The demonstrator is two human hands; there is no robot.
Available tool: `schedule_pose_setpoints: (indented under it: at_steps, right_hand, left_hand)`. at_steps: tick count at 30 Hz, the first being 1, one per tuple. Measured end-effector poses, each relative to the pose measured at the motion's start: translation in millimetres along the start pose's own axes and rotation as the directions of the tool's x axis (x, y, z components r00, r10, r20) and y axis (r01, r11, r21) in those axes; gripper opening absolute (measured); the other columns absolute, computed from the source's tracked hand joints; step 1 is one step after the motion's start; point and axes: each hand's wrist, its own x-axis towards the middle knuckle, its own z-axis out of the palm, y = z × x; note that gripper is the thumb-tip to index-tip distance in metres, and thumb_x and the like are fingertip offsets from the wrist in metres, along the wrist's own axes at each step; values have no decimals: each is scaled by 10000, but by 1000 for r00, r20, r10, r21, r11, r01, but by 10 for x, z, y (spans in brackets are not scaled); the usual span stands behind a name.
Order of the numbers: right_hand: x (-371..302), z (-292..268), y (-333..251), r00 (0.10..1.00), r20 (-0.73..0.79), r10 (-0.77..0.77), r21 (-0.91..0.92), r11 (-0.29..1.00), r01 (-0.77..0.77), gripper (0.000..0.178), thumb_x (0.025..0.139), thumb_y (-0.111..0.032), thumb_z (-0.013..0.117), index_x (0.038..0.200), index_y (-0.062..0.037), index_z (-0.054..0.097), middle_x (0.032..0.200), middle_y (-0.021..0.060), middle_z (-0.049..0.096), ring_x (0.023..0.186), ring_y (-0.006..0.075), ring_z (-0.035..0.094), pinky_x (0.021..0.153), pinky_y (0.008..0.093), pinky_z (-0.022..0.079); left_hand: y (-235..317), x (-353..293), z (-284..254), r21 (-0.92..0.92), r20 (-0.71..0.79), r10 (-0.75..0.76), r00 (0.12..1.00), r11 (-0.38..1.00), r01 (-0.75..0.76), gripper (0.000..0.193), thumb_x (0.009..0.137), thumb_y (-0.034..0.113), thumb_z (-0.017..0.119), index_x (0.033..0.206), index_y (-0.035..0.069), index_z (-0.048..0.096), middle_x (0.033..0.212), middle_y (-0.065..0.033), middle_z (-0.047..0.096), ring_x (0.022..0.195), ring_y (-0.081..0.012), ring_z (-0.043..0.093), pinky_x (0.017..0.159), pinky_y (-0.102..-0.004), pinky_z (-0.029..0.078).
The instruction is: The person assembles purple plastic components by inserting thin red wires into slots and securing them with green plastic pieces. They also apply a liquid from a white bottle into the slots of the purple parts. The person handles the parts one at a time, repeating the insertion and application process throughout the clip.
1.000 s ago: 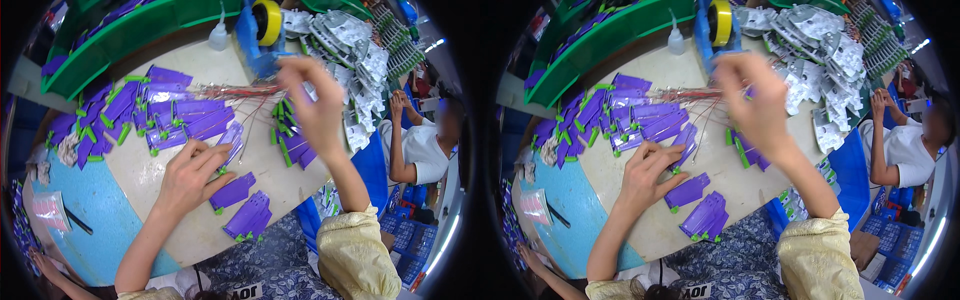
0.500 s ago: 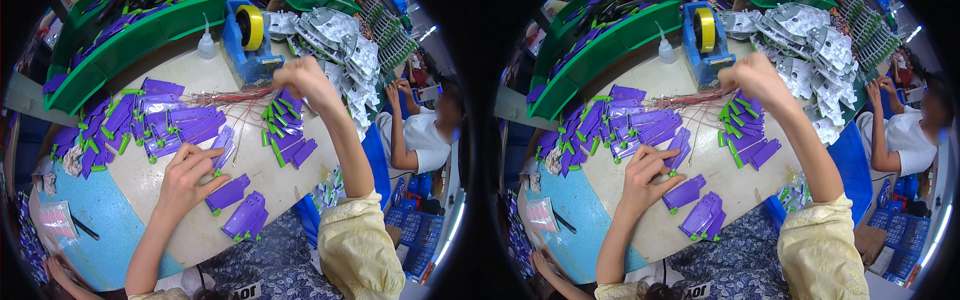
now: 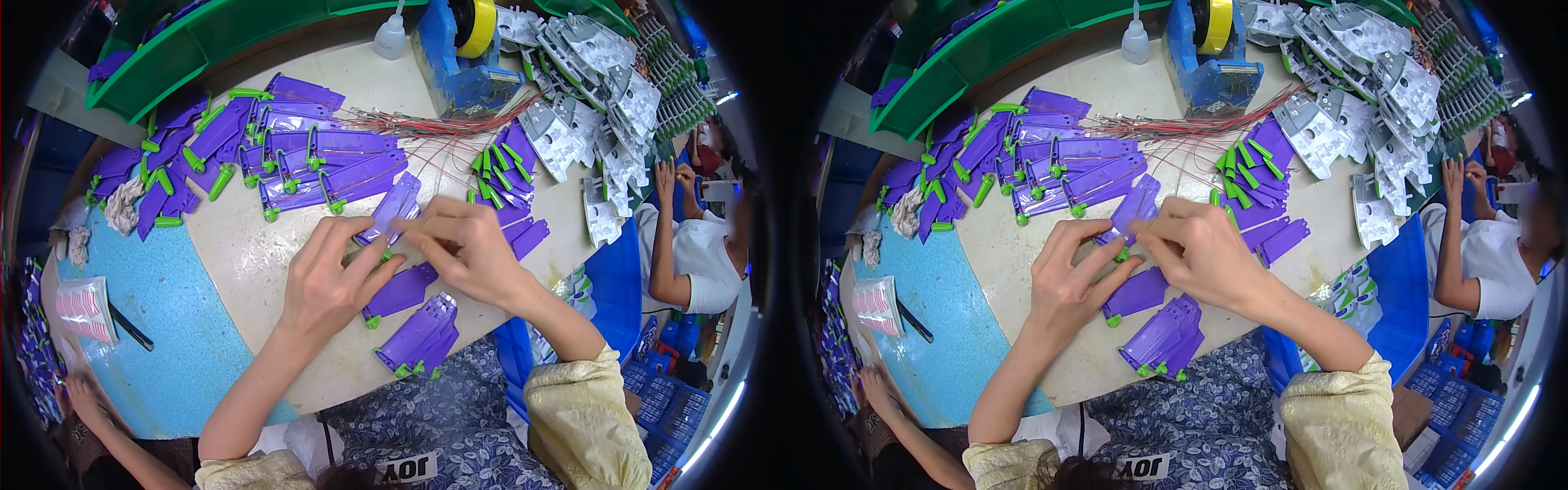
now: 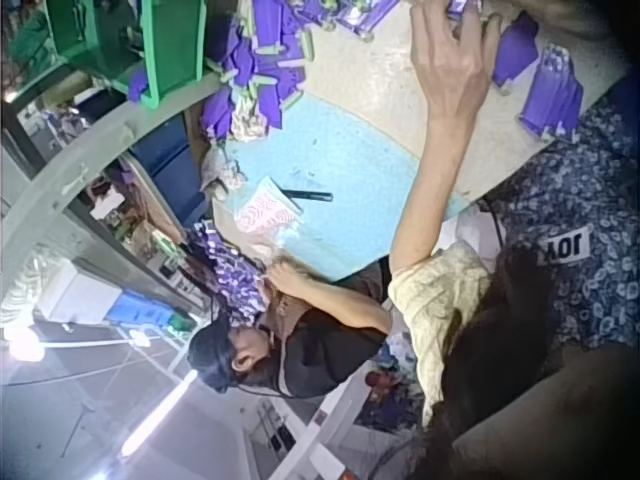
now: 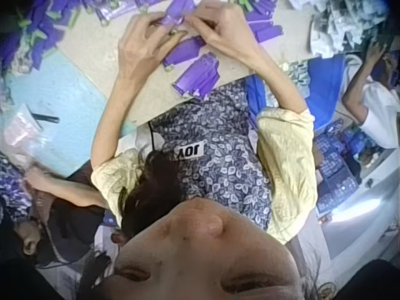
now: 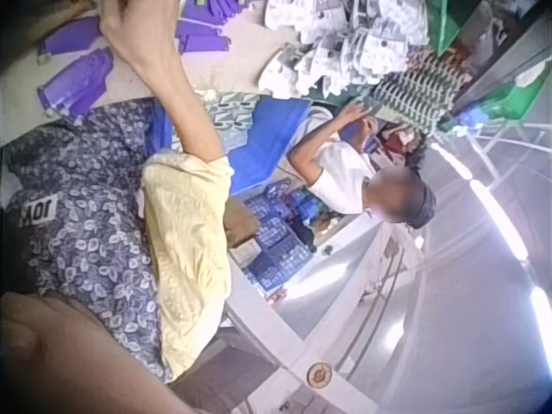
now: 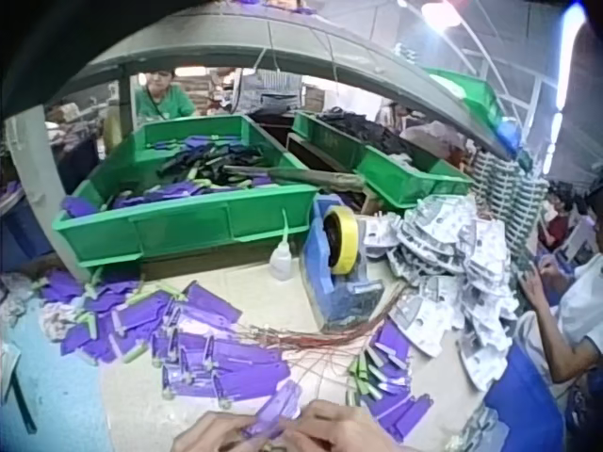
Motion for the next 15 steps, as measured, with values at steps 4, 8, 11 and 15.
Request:
schedule_pose_setpoints:
  at_steps: [4, 8, 11, 15]
  right_hand:
    - [67, -221, 30, 995, -87, -41, -72, 997, 35, 123, 817, 19, 713, 934, -5, 737, 873, 115, 625, 677, 252, 638, 606, 356, 513]
    - [88, -247, 126, 950, 119, -288, -206, 929, 308, 144, 749, 30, 723, 878, -35, 722, 950, 89, 614, 918, 259, 610, 755, 390, 500]
    - [132, -257, 132, 897, 183, -403, -250, 863, 439, 180, 750, 15, 729, 917, -38, 685, 943, 85, 608, 922, 265, 589, 779, 386, 474]
    - [150, -443, -309, 914, -124, -386, 215, 889, 404, 229, 771, 46, 721, 958, -33, 615, 958, 119, 688, 860, 251, 654, 732, 349, 500]
  left_hand:
    - [76, 136, -36, 40, 127, -95, 987, 995, 90, 422, 727, 92, 795, 1132, 12, 705, 1068, -138, 566, 888, -282, 554, 767, -401, 495]
    - [116, 180, -29, 43, 6, -198, 980, 979, 197, 496, 707, 51, 741, 1200, 52, 683, 1107, -151, 581, 953, -311, 547, 840, -432, 457]
    - [76, -53, -163, 17, -90, 29, 995, 999, -28, 495, 692, 60, 755, 1184, 68, 694, 1108, -138, 619, 967, -320, 555, 868, -423, 455]
    - [239, -177, -252, 158, -40, -51, 998, 986, 57, 369, 700, 107, 788, 1065, 88, 738, 1130, -90, 658, 969, -291, 592, 833, -394, 458]
